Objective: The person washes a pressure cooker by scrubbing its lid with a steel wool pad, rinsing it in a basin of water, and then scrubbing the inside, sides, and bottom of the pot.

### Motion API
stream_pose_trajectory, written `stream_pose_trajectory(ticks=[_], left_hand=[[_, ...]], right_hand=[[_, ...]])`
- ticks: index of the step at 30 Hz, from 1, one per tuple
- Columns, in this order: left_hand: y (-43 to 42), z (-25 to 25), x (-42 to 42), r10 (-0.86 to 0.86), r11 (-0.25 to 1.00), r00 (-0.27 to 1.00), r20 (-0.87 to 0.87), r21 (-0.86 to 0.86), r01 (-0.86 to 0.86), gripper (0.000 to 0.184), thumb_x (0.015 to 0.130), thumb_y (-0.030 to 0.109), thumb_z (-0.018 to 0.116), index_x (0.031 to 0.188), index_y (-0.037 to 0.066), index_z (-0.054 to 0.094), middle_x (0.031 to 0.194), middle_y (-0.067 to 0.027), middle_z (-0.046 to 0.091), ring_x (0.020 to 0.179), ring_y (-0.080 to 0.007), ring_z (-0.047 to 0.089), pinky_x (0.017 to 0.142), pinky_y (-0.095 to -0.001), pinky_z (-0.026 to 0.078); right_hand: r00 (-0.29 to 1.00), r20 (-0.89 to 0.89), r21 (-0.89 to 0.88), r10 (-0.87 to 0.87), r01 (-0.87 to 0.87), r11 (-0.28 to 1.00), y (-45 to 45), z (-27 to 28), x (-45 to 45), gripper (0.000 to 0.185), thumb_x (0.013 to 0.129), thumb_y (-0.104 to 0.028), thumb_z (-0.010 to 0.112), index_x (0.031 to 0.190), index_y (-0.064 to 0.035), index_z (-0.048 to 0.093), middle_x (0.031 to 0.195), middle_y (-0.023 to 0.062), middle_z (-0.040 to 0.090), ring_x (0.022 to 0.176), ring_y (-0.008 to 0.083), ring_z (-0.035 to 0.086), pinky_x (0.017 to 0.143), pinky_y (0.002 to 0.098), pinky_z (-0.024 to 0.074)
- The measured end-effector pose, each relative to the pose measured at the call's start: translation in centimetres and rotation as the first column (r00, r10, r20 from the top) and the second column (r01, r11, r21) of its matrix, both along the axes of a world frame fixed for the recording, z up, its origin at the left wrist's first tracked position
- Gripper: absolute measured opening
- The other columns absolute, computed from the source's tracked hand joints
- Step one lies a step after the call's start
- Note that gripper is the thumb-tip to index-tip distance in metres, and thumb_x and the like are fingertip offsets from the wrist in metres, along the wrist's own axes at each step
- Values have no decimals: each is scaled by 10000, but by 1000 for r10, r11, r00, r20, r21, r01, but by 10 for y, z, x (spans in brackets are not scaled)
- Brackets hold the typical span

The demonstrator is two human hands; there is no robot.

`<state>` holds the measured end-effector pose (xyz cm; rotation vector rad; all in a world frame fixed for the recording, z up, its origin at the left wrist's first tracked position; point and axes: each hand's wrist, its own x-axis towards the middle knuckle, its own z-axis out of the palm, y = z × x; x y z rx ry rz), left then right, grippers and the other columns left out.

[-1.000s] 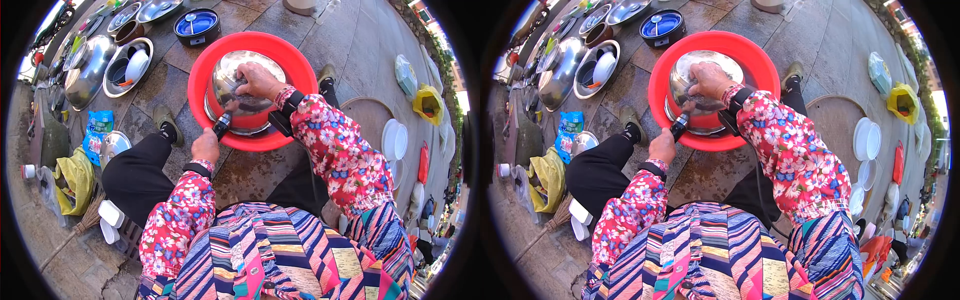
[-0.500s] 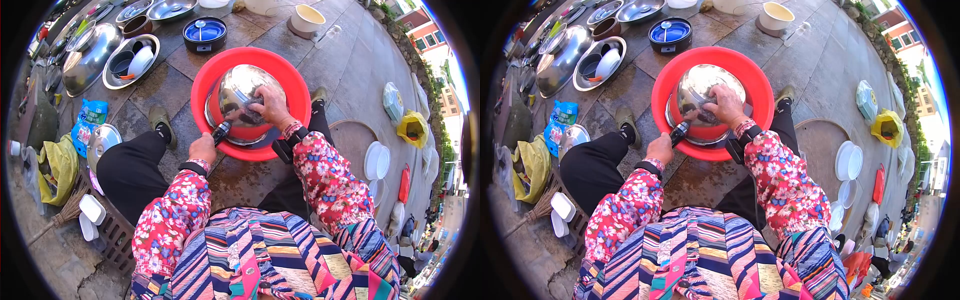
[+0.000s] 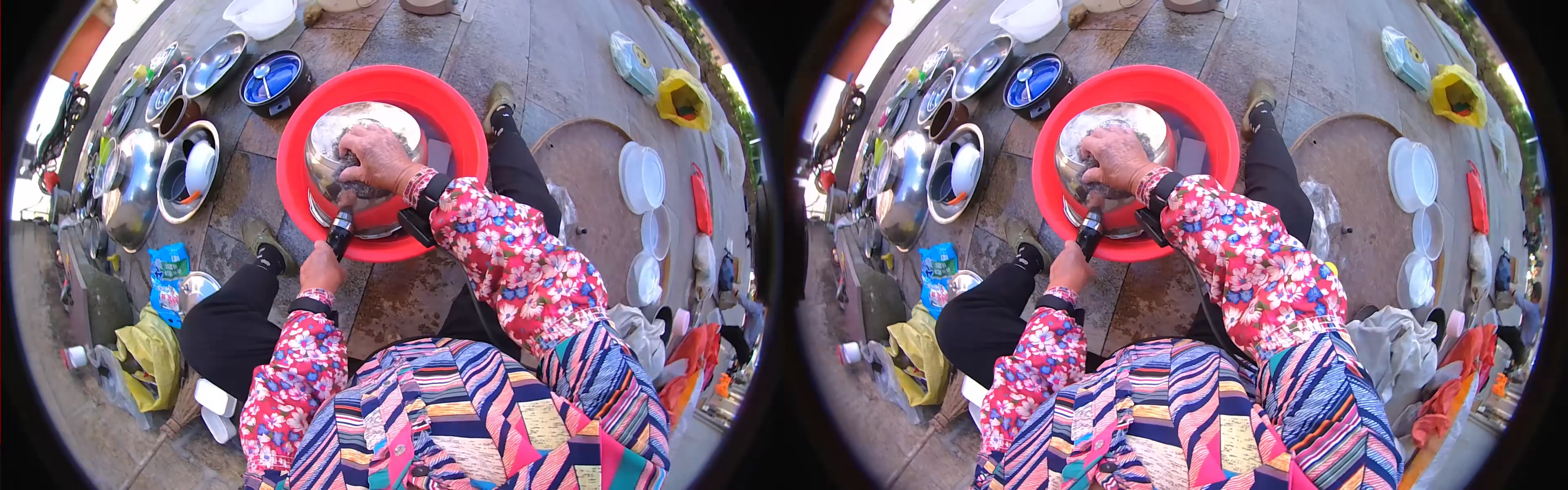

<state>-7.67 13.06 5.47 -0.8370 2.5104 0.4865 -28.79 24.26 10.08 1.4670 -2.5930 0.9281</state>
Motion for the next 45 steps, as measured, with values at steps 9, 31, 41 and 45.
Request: stream_pose_trajectory(ticks=[9,31,41,45], left_hand=[[2,2,-7,-46,997,995,86,-60,52,370,749,102,626,1055,-45,478,977,-285,636,953,-401,632,834,-455,492],[-10,-6,3,-28,999,995,-95,19,30,309,744,100,613,1003,-55,547,935,-267,645,929,-391,636,798,-453,503],[-9,5,-14,20,988,996,82,152,-32,345,702,120,640,981,-82,619,1014,-303,622,1014,-394,607,855,-428,485],[-2,-8,-19,58,973,991,120,217,-83,363,678,151,665,959,-77,635,970,-270,651,998,-351,636,817,-390,499]], right_hand=[[972,77,-155,-222,231,960,59,-56,-57,313,702,-387,713,915,-166,647,1020,50,610,1010,307,532,849,445,416],[885,-460,39,74,-63,997,31,-28,75,507,716,-259,653,1196,-124,557,1249,66,495,1208,301,412,1034,493,289],[812,-509,205,284,-206,957,72,-51,54,452,814,-199,520,1265,-177,509,1350,5,458,1284,261,376,1078,444,277],[993,-25,-105,-117,114,988,70,-43,10,528,788,-127,550,1307,-137,454,1379,112,425,1261,397,381,1059,503,304]])
